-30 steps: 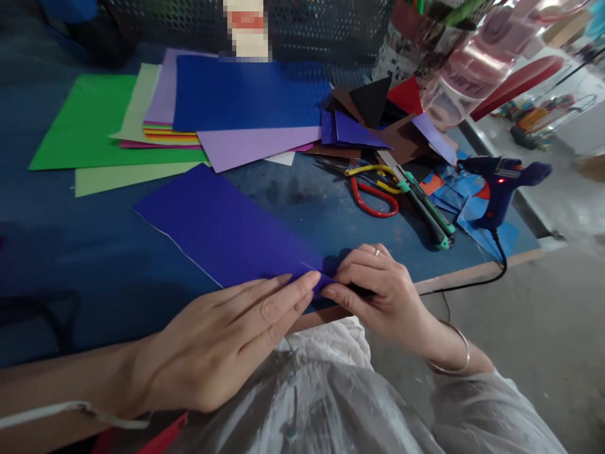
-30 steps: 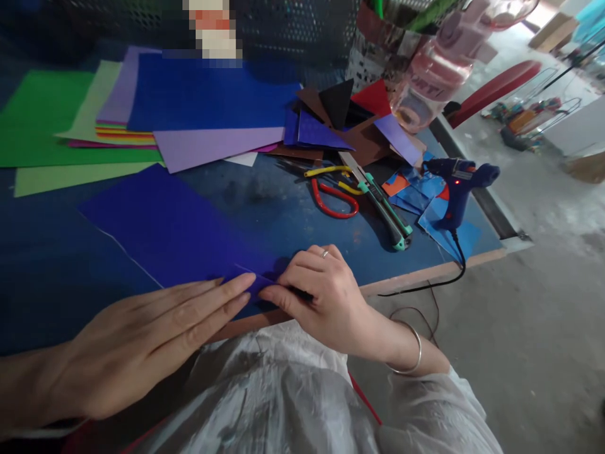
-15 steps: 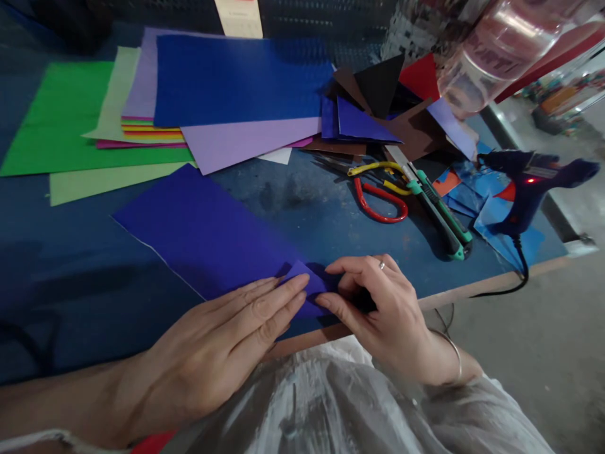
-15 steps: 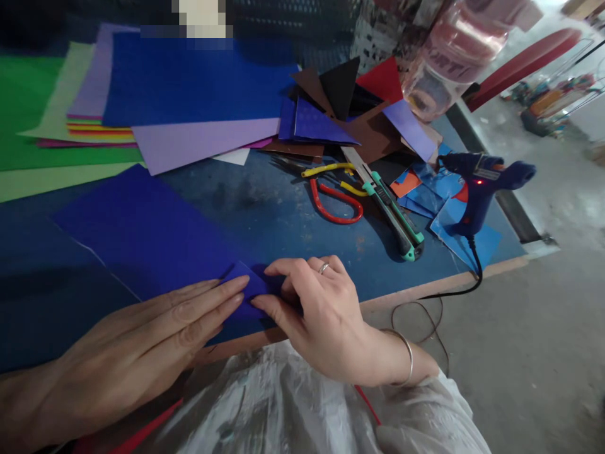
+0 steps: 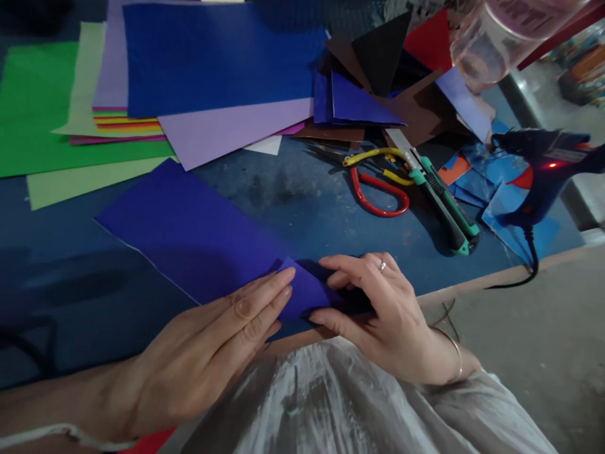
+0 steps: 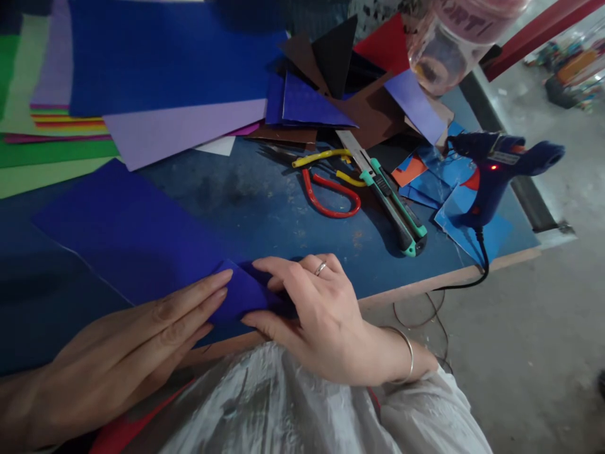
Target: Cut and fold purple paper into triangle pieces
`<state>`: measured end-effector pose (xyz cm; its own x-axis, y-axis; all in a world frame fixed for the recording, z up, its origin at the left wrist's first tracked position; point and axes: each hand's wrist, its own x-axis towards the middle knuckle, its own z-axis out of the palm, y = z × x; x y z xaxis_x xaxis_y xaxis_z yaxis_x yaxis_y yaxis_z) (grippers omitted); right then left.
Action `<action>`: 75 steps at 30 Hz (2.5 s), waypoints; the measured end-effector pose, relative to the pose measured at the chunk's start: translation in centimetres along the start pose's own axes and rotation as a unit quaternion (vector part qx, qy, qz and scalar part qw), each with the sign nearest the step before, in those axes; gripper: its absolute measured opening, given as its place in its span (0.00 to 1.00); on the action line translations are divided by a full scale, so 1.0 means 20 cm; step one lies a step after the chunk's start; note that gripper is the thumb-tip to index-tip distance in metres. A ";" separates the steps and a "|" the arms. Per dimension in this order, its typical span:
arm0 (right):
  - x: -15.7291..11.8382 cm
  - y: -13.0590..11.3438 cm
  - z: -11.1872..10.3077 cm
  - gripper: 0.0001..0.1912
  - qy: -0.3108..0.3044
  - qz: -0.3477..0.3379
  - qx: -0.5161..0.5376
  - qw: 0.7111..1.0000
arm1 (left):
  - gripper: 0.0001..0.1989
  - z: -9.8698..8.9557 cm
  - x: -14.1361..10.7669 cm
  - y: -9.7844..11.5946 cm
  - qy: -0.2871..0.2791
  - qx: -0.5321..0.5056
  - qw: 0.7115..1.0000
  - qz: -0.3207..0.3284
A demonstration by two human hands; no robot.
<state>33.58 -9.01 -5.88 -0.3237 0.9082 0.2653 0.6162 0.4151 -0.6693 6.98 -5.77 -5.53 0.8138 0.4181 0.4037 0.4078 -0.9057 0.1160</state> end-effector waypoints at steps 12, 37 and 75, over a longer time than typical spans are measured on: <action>0.01 -0.02 0.00 0.20 0.028 0.022 -0.032 0.999 | 0.15 -0.01 0.04 0.01 -0.031 0.034 0.999 0.024; 0.01 -0.02 0.04 0.17 0.028 0.027 -0.070 0.997 | 0.15 -0.02 0.03 0.01 -0.048 0.035 0.998 0.018; 0.00 -0.04 0.03 0.23 0.042 0.085 -0.176 0.980 | 0.20 -0.02 0.02 0.00 -0.096 0.034 0.995 0.013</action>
<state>32.63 -9.40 -5.83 -0.1441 0.9606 0.2378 0.8705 0.2373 -0.4312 7.19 -5.67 -5.05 0.8859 0.4065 0.2234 0.4074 -0.9122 0.0441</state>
